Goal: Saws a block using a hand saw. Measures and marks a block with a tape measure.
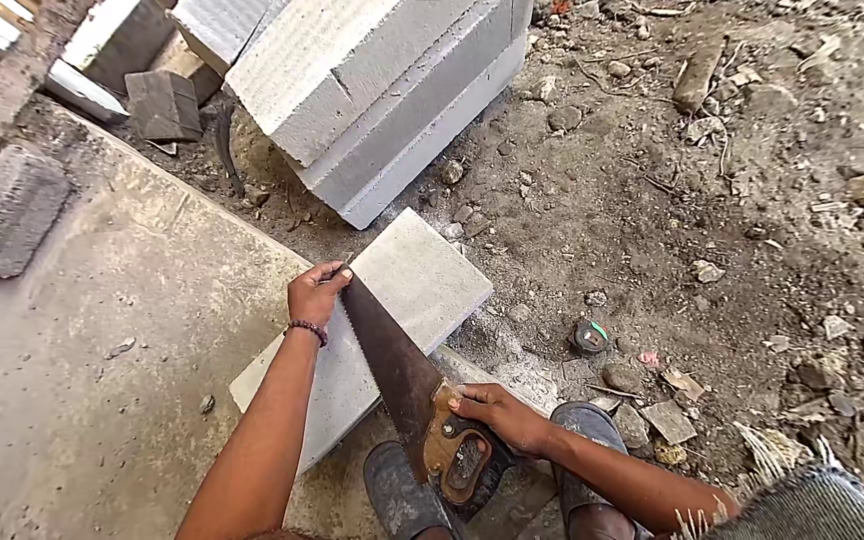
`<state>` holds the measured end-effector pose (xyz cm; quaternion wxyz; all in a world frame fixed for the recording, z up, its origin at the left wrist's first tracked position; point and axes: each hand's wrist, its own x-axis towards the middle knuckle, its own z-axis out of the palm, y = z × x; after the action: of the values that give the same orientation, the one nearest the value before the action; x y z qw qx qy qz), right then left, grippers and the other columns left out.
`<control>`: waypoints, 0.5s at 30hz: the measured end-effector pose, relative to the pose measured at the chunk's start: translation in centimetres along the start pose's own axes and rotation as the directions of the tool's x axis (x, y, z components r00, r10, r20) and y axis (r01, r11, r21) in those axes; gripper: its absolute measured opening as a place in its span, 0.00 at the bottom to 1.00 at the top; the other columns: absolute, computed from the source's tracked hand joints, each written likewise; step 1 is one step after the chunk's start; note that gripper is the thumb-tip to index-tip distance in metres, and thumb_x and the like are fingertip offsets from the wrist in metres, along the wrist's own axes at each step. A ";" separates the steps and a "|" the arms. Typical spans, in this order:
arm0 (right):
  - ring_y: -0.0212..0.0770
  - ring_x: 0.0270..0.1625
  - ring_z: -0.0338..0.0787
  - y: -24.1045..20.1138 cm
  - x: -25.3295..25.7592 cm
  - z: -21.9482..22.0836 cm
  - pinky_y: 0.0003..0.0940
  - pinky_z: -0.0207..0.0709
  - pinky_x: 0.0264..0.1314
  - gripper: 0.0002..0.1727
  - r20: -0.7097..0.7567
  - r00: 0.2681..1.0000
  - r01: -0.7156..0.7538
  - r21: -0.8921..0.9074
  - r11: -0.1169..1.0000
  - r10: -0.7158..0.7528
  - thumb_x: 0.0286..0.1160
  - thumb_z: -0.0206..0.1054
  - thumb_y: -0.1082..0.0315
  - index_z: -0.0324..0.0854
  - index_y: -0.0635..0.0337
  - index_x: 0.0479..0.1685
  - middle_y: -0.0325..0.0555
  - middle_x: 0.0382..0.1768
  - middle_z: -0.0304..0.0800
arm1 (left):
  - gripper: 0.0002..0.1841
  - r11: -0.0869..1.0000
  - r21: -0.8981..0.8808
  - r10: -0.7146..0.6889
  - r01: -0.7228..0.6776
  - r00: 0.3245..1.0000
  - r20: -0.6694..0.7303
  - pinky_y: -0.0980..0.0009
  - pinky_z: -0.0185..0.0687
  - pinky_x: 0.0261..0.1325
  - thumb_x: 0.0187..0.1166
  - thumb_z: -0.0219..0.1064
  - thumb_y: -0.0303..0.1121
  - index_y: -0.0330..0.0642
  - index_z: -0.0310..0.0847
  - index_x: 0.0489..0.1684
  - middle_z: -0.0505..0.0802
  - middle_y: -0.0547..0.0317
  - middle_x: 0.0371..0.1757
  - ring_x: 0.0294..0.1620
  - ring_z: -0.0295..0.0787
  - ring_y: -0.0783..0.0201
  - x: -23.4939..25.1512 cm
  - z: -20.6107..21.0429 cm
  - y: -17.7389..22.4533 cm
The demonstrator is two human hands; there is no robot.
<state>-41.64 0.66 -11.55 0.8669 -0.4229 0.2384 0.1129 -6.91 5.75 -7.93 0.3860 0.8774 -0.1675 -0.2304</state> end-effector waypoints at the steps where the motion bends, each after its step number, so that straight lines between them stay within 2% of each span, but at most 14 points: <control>1: 0.36 0.31 0.89 0.0 0.1 0.0 0.32 0.85 0.31 0.17 -0.001 1.000 0.001 -0.001 1.000 -0.001 0.90 0.60 0.52 0.85 0.57 0.54 0.44 0.38 0.90 | 0.15 1.000 0.003 0.006 -0.006 1.000 -0.002 0.57 0.81 0.69 0.76 0.78 0.33 0.40 0.90 0.59 0.95 0.50 0.57 0.59 0.90 0.61 0.0 0.0 -0.1; 3: 0.36 0.34 0.90 -0.4 0.2 0.0 0.33 0.87 0.36 0.19 -0.005 1.000 -0.008 -0.042 0.999 0.008 0.91 0.58 0.50 0.84 0.57 0.53 0.43 0.39 0.90 | 0.16 0.999 0.015 0.034 -0.034 0.999 -0.002 0.57 0.82 0.69 0.76 0.77 0.33 0.39 0.90 0.59 0.94 0.49 0.57 0.59 0.90 0.60 0.2 0.0 -0.3; 4: 0.35 0.39 0.91 -0.7 0.0 -0.2 0.34 0.87 0.42 0.22 -0.019 1.000 -0.021 -0.088 0.996 0.020 0.92 0.55 0.47 0.84 0.57 0.54 0.43 0.41 0.90 | 0.17 0.998 0.031 0.049 -0.049 0.999 0.008 0.55 0.81 0.70 0.77 0.77 0.34 0.38 0.89 0.61 0.94 0.47 0.58 0.60 0.90 0.58 0.1 -0.1 -0.4; 5: 0.36 0.44 0.91 -1.0 -0.3 -0.6 0.36 0.87 0.50 0.26 -0.042 0.999 -0.033 -0.158 0.987 0.026 0.93 0.50 0.45 0.85 0.58 0.56 0.44 0.46 0.91 | 0.17 0.997 0.045 0.058 -0.059 0.998 0.023 0.55 0.81 0.71 0.78 0.76 0.35 0.38 0.88 0.62 0.93 0.46 0.59 0.61 0.90 0.57 -0.1 -0.1 -0.5; 7: 0.37 0.48 0.90 -1.6 -0.9 -2.0 0.38 0.85 0.52 0.31 -0.104 0.994 -0.002 -0.411 0.912 -0.045 0.96 0.39 0.47 0.85 0.58 0.66 0.46 0.56 0.90 | 0.18 0.995 0.067 0.076 -0.078 0.997 0.029 0.55 0.81 0.70 0.78 0.76 0.35 0.38 0.88 0.62 0.93 0.45 0.59 0.61 0.90 0.57 0.0 -0.1 -0.4; 8: 0.38 0.50 0.91 -1.8 -1.2 -2.9 0.41 0.85 0.54 0.30 -0.142 0.982 0.020 -0.568 0.823 -0.122 0.97 0.39 0.50 0.85 0.57 0.66 0.46 0.57 0.92 | 0.18 0.994 0.075 0.081 -0.083 0.996 0.027 0.55 0.80 0.70 0.78 0.76 0.35 0.38 0.88 0.63 0.93 0.45 0.59 0.61 0.89 0.57 0.0 -0.2 -0.4; 9: 0.40 0.53 0.92 -1.9 -1.4 -4.0 0.46 0.85 0.59 0.27 -0.163 0.966 0.023 -0.721 0.692 -0.203 0.97 0.42 0.52 0.86 0.55 0.65 0.45 0.56 0.93 | 0.18 0.994 0.077 0.082 -0.084 0.996 0.023 0.55 0.81 0.71 0.78 0.75 0.35 0.38 0.88 0.63 0.93 0.45 0.59 0.61 0.90 0.57 0.1 -0.2 -0.3; 10: 0.43 0.56 0.92 -1.7 -1.6 -5.0 0.50 0.84 0.63 0.23 -0.147 0.955 0.014 -0.846 0.532 -0.258 0.94 0.48 0.54 0.87 0.54 0.62 0.44 0.54 0.93 | 0.18 0.994 0.075 0.082 -0.083 0.996 0.021 0.56 0.81 0.70 0.78 0.75 0.35 0.38 0.87 0.63 0.93 0.45 0.60 0.61 0.90 0.58 0.1 -0.2 -0.3; 11: 0.46 0.56 0.91 -1.3 -1.8 -5.7 0.53 0.84 0.61 0.18 -0.102 0.954 0.014 -0.925 0.380 -0.282 0.90 0.55 0.53 0.88 0.52 0.59 0.44 0.51 0.92 | 0.18 0.994 0.074 0.082 -0.083 0.996 0.017 0.57 0.82 0.70 0.78 0.75 0.35 0.38 0.87 0.63 0.93 0.46 0.60 0.60 0.90 0.59 0.1 -0.2 -0.2; 13: 0.53 0.52 0.91 -0.1 -2.4 -6.0 0.56 0.84 0.57 0.19 0.060 0.972 0.098 -0.982 0.161 -0.226 0.84 0.63 0.49 0.88 0.52 0.57 0.48 0.47 0.91 | 0.17 0.994 0.075 0.084 -0.084 0.996 0.007 0.57 0.82 0.69 0.78 0.76 0.35 0.39 0.88 0.62 0.93 0.46 0.59 0.59 0.90 0.59 0.1 -0.2 -0.1; 14: 0.56 0.54 0.90 0.6 -2.7 -5.6 0.58 0.82 0.59 0.20 0.134 0.978 0.153 -0.982 0.110 -0.162 0.83 0.65 0.49 0.86 0.54 0.59 0.52 0.49 0.90 | 0.17 0.994 0.074 0.086 -0.086 0.996 0.002 0.56 0.82 0.68 0.77 0.76 0.35 0.39 0.88 0.61 0.93 0.46 0.58 0.59 0.90 0.58 0.0 -0.2 -0.1; 15: 0.61 0.56 0.89 1.3 -2.7 -5.0 0.61 0.80 0.60 0.19 0.194 0.975 0.202 -0.976 0.078 -0.105 0.79 0.67 0.55 0.83 0.57 0.60 0.57 0.51 0.89 | 0.17 0.993 0.076 0.090 -0.089 0.996 0.000 0.55 0.81 0.69 0.78 0.76 0.35 0.39 0.89 0.61 0.94 0.46 0.58 0.59 0.90 0.58 -0.1 -0.1 0.0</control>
<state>-46.03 -2.43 -13.71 0.3724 -0.9126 0.0234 0.1672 -6.90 5.88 -7.86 0.3627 0.8834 -0.2146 -0.2048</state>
